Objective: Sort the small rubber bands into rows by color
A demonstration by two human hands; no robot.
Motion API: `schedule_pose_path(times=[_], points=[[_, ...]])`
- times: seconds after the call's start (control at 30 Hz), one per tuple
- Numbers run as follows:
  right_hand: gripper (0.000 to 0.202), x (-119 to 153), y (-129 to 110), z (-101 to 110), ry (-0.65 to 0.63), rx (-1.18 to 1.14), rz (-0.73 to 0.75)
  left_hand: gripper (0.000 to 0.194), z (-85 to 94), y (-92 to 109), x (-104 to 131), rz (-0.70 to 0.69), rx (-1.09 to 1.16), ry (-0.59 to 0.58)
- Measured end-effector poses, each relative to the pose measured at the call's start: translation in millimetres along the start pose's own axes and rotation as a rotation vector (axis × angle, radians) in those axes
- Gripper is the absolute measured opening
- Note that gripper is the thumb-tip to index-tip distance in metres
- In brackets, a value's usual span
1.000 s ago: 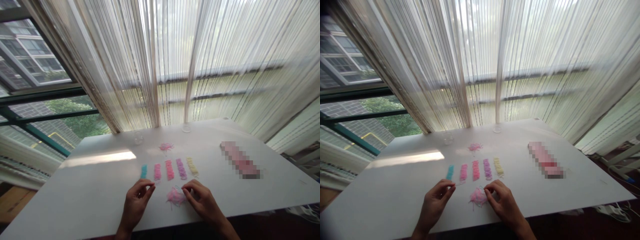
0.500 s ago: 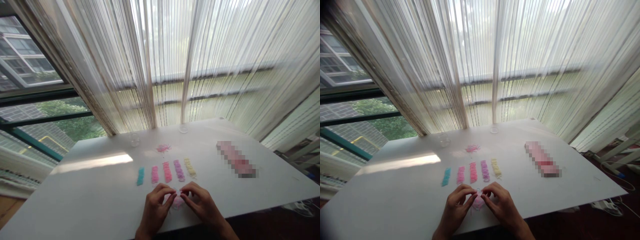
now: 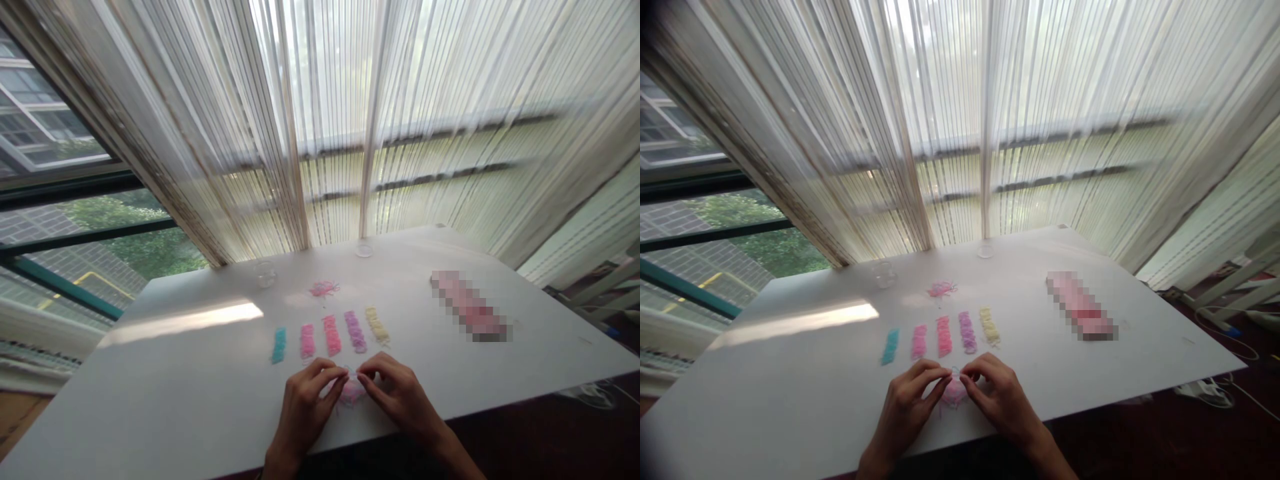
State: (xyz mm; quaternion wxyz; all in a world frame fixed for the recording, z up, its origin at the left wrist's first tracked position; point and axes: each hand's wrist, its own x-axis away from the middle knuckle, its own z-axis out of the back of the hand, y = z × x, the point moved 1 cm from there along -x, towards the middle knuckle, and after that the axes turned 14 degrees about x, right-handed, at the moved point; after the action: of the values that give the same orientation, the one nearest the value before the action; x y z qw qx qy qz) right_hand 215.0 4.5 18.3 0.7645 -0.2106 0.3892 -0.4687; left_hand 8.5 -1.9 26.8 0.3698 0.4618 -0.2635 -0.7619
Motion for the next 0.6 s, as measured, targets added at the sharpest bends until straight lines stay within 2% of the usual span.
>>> schedule_pose_path(times=[0.13, 0.3, 0.6], points=[[0.019, 0, 1, 0, 0.035, -0.006, -0.014, 0.012, 8.5, 1, -3, -0.015, -0.046, -0.005], [0.018, -1, 3, 0, 0.063, -0.002, -0.049, 0.011, 19.1, 2, -1, -0.016, -0.106, 0.084], [0.014, -1, 1, 0, 0.083, -0.024, -0.023, 0.011, -8.9, 1, 1, -0.067, -0.098, 0.043]])
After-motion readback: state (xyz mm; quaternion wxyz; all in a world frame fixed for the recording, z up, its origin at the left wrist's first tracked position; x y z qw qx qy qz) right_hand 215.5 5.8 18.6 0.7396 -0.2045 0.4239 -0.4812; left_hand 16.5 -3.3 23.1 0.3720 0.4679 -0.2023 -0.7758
